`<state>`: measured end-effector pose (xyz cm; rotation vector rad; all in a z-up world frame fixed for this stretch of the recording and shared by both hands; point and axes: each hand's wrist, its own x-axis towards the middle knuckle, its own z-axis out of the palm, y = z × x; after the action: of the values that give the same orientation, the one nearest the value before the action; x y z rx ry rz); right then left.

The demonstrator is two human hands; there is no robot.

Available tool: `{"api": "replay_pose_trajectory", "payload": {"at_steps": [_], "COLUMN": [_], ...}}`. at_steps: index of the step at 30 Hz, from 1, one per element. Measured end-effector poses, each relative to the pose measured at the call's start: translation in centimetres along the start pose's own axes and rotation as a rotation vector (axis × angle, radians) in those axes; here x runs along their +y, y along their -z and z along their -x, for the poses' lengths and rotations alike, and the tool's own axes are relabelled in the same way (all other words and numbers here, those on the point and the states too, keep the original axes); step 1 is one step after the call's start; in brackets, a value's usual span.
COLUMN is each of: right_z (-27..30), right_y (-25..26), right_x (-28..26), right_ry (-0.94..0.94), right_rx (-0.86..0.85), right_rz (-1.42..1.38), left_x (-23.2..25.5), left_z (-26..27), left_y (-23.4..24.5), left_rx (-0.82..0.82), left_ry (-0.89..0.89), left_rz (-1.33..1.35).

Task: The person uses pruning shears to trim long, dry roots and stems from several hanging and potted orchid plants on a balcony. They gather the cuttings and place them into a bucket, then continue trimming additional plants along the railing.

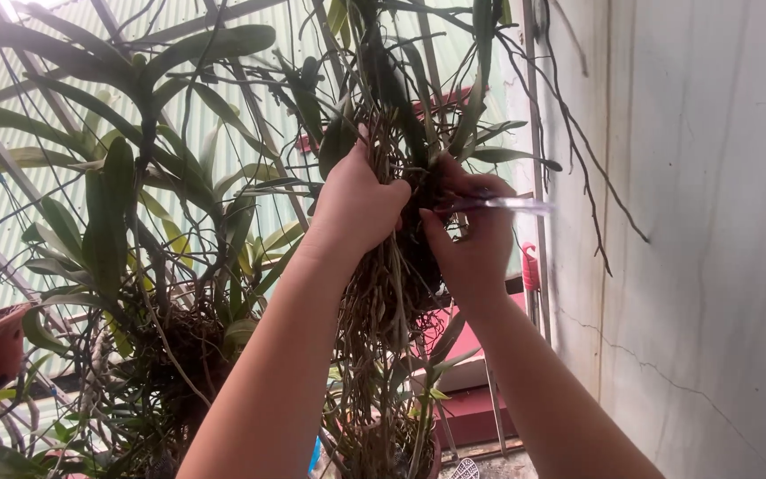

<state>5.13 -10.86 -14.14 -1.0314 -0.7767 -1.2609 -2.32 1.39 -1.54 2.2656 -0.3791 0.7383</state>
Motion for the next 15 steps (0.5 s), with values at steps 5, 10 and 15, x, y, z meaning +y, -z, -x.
{"api": "replay_pose_trajectory", "payload": {"at_steps": [5, 10, 15], "right_z": [1.9, 2.2, 2.1], "right_y": [-0.2, 1.4, 3.1], "right_x": [-0.6, 1.0, 1.3], "right_ry": [-0.042, -0.179, -0.201], "right_rx": [0.206, 0.247, 0.127], "right_rz": [-0.167, 0.054, 0.048], "left_x": [-0.9, -1.3, -5.2], "left_z": [1.5, 5.6, 7.2], "left_y": [0.6, 1.8, 0.3], "left_rx": [-0.036, -0.048, -0.009], "left_ry": [-0.019, -0.038, -0.096], "left_rz": [0.113, 0.233, 0.271]}}
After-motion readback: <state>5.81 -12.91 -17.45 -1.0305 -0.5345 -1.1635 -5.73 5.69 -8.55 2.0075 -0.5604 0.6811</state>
